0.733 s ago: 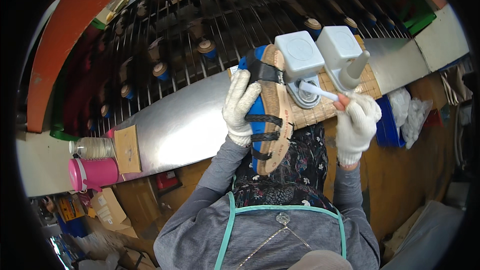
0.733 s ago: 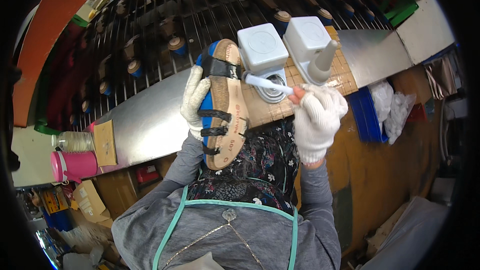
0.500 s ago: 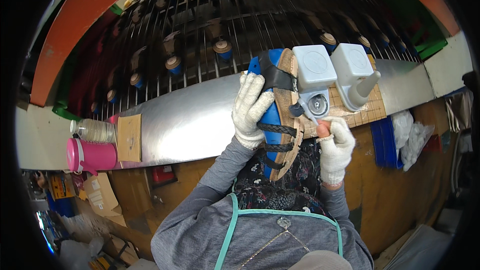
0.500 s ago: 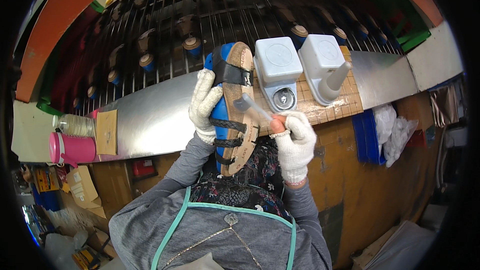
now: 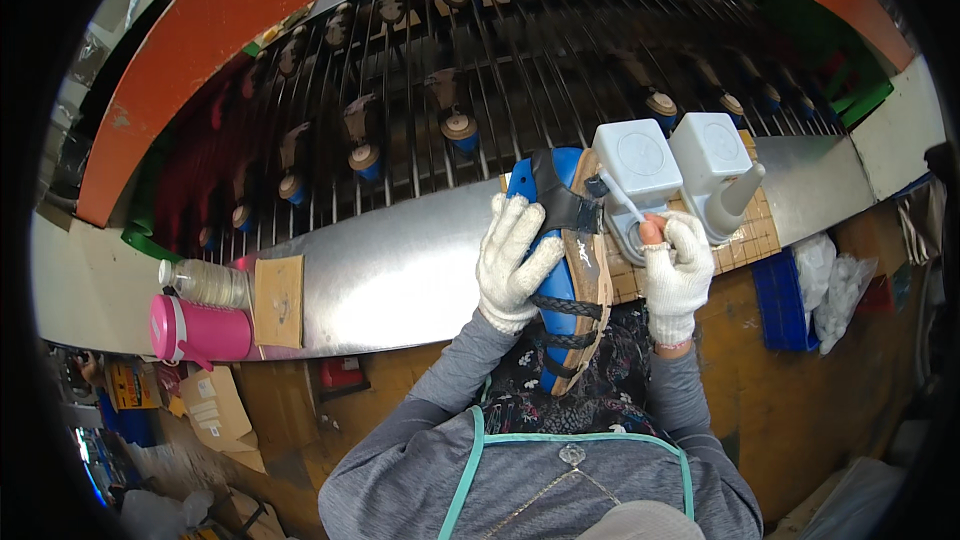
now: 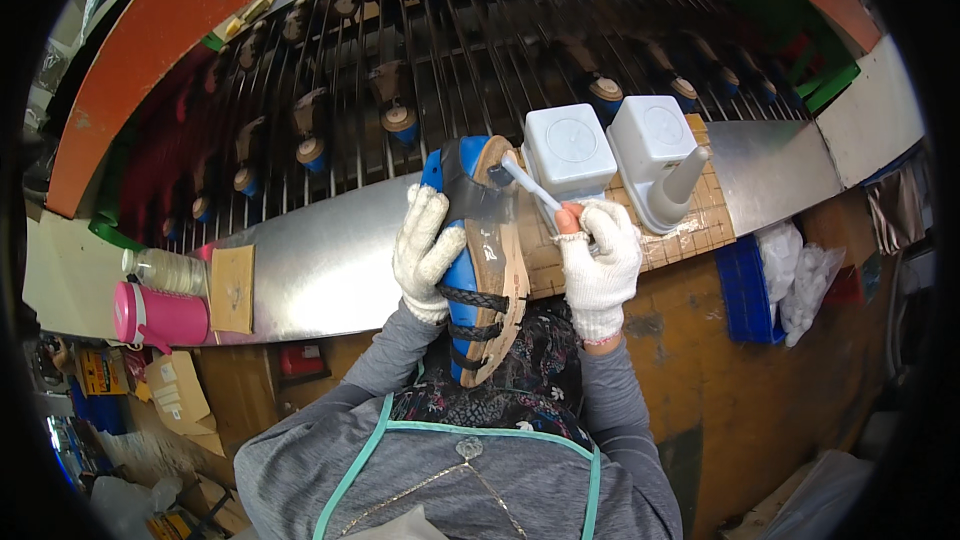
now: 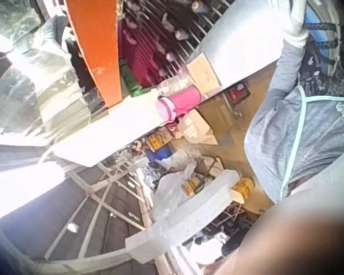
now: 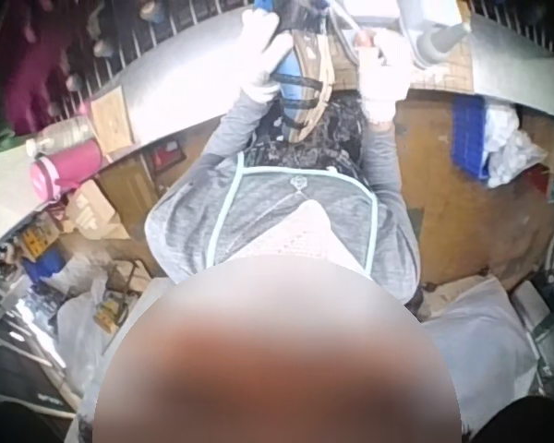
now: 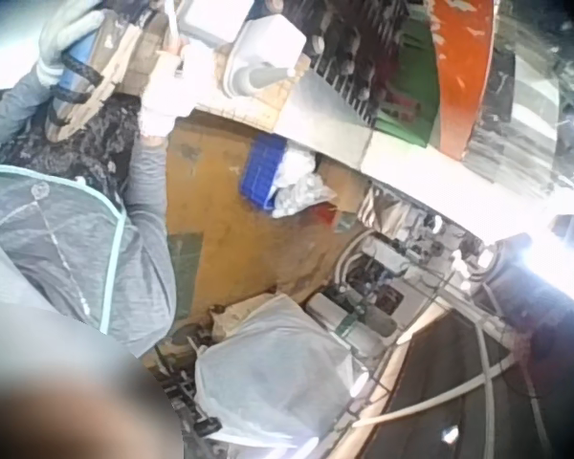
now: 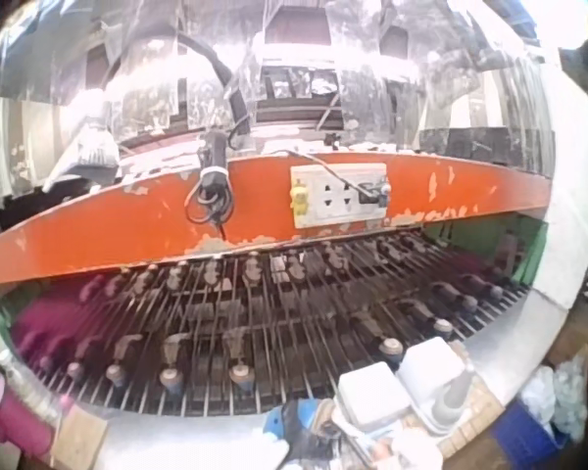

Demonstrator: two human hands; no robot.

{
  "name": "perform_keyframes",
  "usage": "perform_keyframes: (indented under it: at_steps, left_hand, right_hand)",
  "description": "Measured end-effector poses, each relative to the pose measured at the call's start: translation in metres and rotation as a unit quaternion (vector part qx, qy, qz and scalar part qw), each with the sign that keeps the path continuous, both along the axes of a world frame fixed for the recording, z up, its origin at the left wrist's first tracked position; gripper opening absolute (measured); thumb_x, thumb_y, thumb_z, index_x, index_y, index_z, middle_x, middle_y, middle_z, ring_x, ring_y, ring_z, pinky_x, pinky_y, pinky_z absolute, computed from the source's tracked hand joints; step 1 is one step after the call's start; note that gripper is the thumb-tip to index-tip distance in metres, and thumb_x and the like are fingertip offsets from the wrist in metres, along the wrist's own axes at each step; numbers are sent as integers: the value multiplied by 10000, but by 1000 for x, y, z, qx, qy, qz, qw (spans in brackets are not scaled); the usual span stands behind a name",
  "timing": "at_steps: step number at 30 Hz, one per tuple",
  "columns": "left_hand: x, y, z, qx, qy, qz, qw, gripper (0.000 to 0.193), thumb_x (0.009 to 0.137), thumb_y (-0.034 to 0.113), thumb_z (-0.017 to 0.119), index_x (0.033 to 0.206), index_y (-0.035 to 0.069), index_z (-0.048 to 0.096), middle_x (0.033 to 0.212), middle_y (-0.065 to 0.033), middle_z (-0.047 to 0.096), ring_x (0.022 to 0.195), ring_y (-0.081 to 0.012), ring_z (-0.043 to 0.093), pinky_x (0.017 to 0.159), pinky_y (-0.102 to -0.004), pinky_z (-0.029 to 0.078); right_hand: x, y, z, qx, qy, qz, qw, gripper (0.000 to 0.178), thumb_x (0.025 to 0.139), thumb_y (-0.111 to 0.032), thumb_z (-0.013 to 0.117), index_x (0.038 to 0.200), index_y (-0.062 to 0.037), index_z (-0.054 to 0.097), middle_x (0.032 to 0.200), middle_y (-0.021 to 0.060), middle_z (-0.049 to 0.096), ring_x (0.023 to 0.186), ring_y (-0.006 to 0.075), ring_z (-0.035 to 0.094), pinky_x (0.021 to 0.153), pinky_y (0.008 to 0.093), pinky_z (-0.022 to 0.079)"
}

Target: The person repeatedly applies glue to the sole and strap areas of a blue sandal using a brush. They dip the brush into a container, spread the adhesive, and place the sandal on a rack before repeating the process on another sandal.

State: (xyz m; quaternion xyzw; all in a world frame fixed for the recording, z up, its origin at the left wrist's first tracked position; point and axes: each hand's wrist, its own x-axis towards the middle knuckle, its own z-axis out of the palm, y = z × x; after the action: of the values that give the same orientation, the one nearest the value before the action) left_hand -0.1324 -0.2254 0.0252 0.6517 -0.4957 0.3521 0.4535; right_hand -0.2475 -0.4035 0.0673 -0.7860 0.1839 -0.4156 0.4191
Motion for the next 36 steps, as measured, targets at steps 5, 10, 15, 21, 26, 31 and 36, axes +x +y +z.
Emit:
perform_keyframes:
  at_steps: [5, 10, 15, 21, 26, 31, 36]
  left_hand:
    - [4, 2, 2, 1, -5, -13, 1000, 569, 676, 122, 794, 1213, 157, 612, 1368, -212, 575, 1307, -450, 534, 1088, -683, 383]
    - [5, 3, 5, 15, -7, -7, 1000, 546, 692, 97, 775, 1211, 160, 616, 1353, -212, 584, 1304, -453, 535, 1084, -679, 390]
    - [4, 2, 8, 10, 1, -6, 1000, 556, 685, 109, 784, 1212, 166, 616, 1337, -218, 595, 1276, -444, 559, 1076, -675, 404]
    - [3, 0, 13, 14, 1, -7, 1000, 507, 681, 113, 791, 1163, 158, 641, 1298, -211, 622, 1257, -430, 579, 1078, -664, 414]
    - [4, 0, 15, 25, -4, -13, 1000, 507, 682, 105, 798, 1164, 161, 649, 1304, -202, 626, 1274, -422, 572, 1085, -652, 415]
    - [7, -1, 16, 17, -7, -26, 999, 549, 680, 125, 815, 1199, 162, 637, 1327, -205, 612, 1296, -428, 555, 1100, -657, 393]
    - [9, 0, 18, 20, -9, -34, 999, 556, 674, 156, 829, 1194, 156, 634, 1328, -214, 605, 1310, -438, 542, 1110, -661, 377]
  right_hand:
    - [6, -11, 9, -73, -4, -35, 997, 164, 826, -148, 817, 938, -45, 759, 933, 64, 662, 858, 218, 574, 791, 334, 450]
    - [3, -17, 12, -92, 4, -4, 996, 185, 785, -130, 837, 931, -50, 759, 947, 71, 669, 893, 235, 577, 799, 350, 450]
    - [-5, -19, 11, -135, 12, 12, 991, 182, 763, -111, 840, 917, -60, 757, 951, 67, 675, 898, 244, 577, 798, 354, 451]
    - [-10, -22, 15, -196, 11, -1, 981, 183, 725, -93, 856, 875, -77, 752, 923, 53, 679, 889, 246, 576, 789, 352, 452]
    - [-14, -29, 18, -236, 1, 5, 972, 206, 705, -109, 866, 874, -79, 752, 914, 47, 684, 888, 246, 580, 789, 355, 451]
    - [-19, -30, 22, -269, 1, 20, 963, 216, 703, -124, 865, 883, -75, 758, 910, 49, 690, 865, 245, 586, 787, 355, 447]
    - [-22, -35, 31, -258, -3, 57, 964, 204, 714, -134, 861, 875, -70, 753, 918, 54, 693, 859, 240, 585, 778, 356, 442]
